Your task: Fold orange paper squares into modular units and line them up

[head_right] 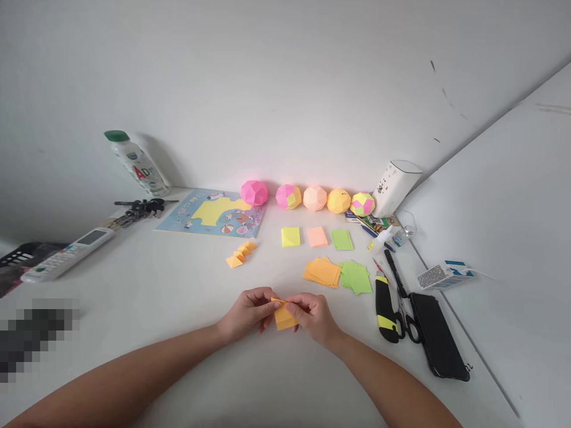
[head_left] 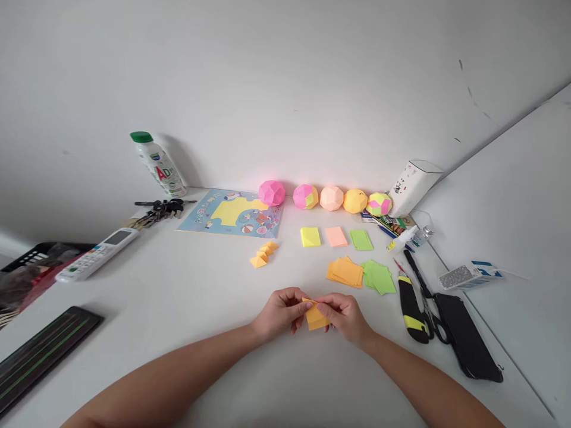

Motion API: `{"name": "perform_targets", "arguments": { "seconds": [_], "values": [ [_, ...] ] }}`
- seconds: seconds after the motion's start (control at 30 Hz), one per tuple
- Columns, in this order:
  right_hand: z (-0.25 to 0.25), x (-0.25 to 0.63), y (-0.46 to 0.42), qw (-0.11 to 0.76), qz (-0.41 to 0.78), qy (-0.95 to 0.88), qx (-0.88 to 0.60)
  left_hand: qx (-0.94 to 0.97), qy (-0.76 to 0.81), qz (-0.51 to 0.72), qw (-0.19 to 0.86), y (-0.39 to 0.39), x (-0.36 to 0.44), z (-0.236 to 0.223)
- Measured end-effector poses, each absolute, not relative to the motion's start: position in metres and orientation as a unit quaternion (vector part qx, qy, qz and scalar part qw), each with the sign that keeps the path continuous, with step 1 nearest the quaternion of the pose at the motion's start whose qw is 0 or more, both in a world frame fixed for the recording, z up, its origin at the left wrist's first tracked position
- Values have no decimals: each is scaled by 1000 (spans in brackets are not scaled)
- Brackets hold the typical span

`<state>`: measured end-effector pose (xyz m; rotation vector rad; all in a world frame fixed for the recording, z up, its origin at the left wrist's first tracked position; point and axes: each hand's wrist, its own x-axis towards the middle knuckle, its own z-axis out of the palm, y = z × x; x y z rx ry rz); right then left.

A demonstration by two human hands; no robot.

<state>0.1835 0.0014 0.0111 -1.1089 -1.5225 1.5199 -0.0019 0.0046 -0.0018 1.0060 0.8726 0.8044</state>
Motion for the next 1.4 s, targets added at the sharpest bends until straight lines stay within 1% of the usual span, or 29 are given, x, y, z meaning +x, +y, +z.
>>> {"name": "perform_targets", "arguments": {
  "seconds": [0.2,0.47,0.8,0.9,1.1,1.23,1.4],
  "values": [
    [6,184,2,356,595,-580,-428,442,401,373,710,4,0,1],
    [13,183,2,349,584,-585,-442,413,404,374,726,5,-1,8],
    [8,186,4,347,590,-557,-471,341,400,442,727,6,-2,7],
    [8,185,4,346,594,-558,-464,383,392,426,720,5,-2,8],
    [8,183,1,331,591,-596,-431,517,433,328,661,1,0,9],
    [8,183,1,314,585,-614,-428,519,441,328,655,0,0,10],
    [10,185,4,318,608,-584,-434,440,459,371,676,2,-1,14]
  ]
}}
